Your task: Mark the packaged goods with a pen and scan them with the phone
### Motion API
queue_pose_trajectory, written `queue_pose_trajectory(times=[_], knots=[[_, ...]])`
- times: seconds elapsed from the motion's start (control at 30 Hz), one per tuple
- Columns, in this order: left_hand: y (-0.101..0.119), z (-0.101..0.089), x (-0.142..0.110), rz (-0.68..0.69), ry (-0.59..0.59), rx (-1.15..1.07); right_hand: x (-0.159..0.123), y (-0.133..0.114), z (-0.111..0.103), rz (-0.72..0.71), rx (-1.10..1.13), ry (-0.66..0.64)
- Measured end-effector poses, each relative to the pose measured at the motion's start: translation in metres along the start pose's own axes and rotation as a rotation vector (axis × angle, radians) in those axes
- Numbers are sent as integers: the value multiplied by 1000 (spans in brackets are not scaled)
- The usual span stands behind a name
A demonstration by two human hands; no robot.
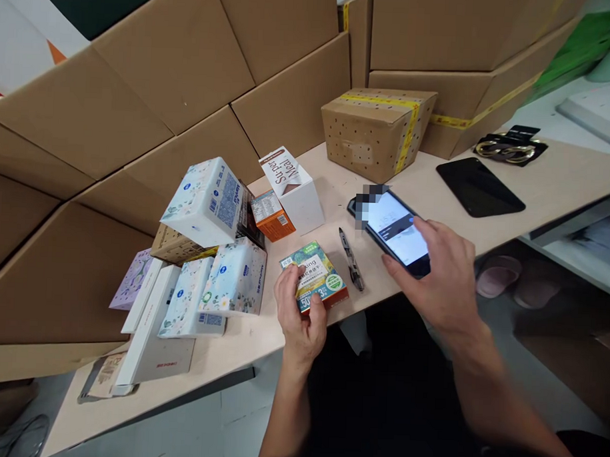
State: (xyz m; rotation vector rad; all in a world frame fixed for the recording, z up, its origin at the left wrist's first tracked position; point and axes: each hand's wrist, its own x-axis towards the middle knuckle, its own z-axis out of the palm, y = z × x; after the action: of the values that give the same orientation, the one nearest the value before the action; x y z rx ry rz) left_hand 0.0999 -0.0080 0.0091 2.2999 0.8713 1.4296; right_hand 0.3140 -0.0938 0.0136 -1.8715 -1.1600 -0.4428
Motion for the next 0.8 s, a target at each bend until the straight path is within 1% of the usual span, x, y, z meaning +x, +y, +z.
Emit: queue_pose_trajectory(times=[0.2,0.33,0.43,0.57,0.67,0.8], knots=[[0,1,0,5,1,-8,4,51,6,73,-145,-7],[1,1,1,13,0,-10,5,71,12,117,-207,-6],[1,1,1,17,3,-7,7,79,17,160,-219,-10],[2,1,1,12,5,-2,8,82,22,157,-250,-9],[2,1,2,15,5,-6,8,82,24,163,-274,-32],[0,1,1,14,19,-5,5,84,25,170,-248,-44]])
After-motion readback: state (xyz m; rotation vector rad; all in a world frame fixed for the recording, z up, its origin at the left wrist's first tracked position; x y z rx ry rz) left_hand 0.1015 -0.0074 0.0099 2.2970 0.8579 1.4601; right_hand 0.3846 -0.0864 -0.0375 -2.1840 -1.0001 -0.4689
